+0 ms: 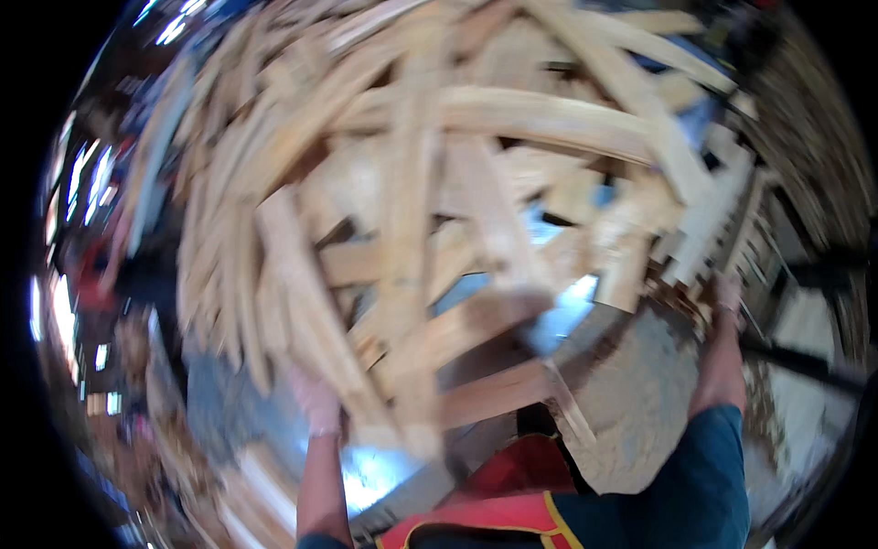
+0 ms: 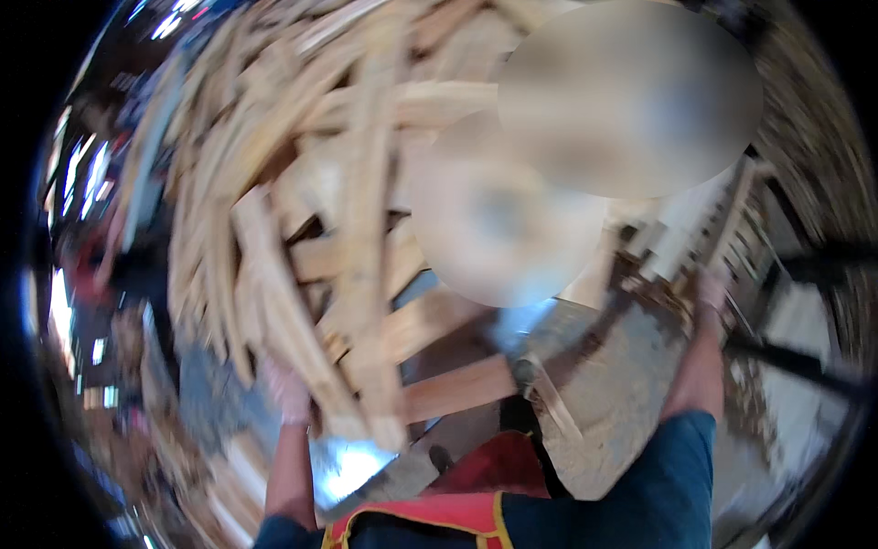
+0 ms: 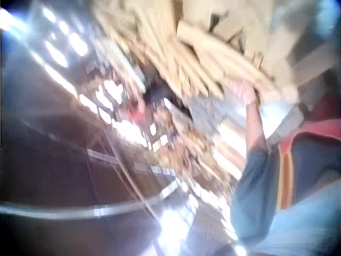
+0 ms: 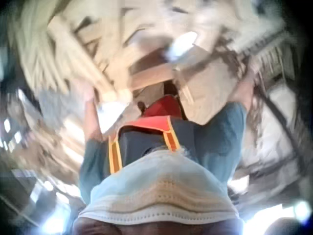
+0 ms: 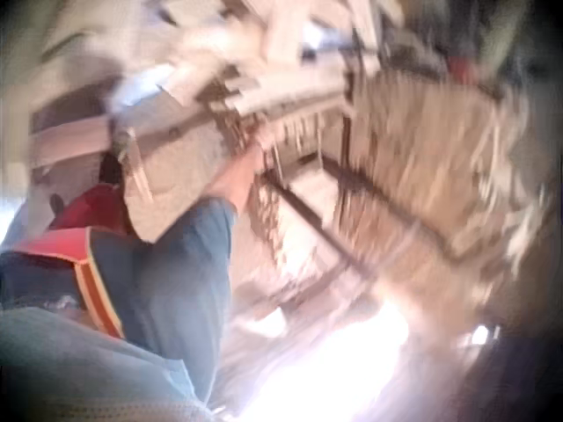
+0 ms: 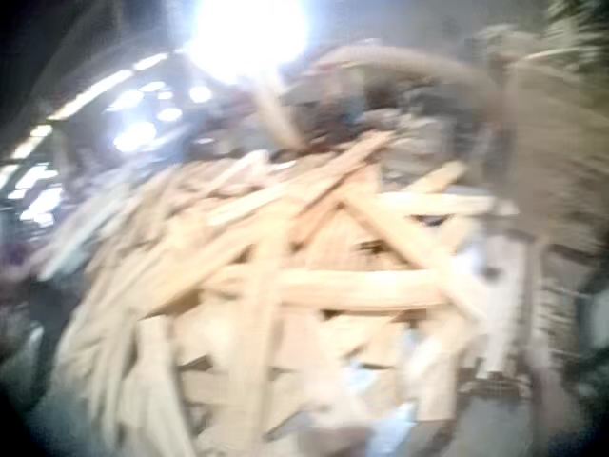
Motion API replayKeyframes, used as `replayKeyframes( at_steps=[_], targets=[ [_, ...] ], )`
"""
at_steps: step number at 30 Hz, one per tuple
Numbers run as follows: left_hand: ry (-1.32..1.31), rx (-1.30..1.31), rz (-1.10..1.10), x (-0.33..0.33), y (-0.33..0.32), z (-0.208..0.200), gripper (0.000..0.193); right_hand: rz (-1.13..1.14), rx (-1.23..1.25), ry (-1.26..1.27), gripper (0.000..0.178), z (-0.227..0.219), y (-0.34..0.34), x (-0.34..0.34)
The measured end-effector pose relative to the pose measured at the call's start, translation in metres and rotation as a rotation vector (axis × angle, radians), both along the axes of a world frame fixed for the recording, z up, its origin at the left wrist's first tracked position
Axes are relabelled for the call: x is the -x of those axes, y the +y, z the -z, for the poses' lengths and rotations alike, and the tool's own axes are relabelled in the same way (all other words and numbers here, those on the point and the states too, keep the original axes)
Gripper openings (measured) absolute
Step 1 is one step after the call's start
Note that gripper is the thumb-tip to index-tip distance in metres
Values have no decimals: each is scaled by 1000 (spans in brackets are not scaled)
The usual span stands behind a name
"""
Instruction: The person sorts wooden planks on a metal table, picking them up from a pile and arranging them into a neat stack. The person repeatedly moves planks from the disorganized pile to the organized stack using both hands.
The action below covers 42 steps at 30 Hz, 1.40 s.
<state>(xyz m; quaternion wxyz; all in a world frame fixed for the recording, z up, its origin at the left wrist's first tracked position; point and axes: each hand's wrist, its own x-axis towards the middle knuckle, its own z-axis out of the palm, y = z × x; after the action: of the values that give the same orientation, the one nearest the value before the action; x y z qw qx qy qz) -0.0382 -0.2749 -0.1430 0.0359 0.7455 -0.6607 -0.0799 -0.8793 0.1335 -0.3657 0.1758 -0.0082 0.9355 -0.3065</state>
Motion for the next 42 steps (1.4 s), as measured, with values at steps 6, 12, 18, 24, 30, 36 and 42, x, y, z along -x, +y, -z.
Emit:
replayKeyframes(
  at_steps=[6,12,18,24,30,36,42],
  targets=[
    [-64,32,-46,19,-11,-28,92,-123,23,88,67,-10,-98,-55],
    [54,-321,-215,39,47,-116,83,-326,350,241,58,-134,-124,-156],
    [2022,-794,-470,-75,156,-93,66,-893,574,-385,67,-318,-183,-477],
    [2147,-580,-180,-126,205,-113,75,-1600,140,284,101,-280,-207,-717],
    [2038,-328,-444,-269,283,-128,72,-1509,397,238,86,-251,-222,-777],
    [1876,81,-711,-359,329,-138,66,-1648,361,-303,65,-277,-189,-943],
    [1850,322,-677,-370,327,-158,56,-1978,89,-407,51,-260,-199,-1089]
  ],
)
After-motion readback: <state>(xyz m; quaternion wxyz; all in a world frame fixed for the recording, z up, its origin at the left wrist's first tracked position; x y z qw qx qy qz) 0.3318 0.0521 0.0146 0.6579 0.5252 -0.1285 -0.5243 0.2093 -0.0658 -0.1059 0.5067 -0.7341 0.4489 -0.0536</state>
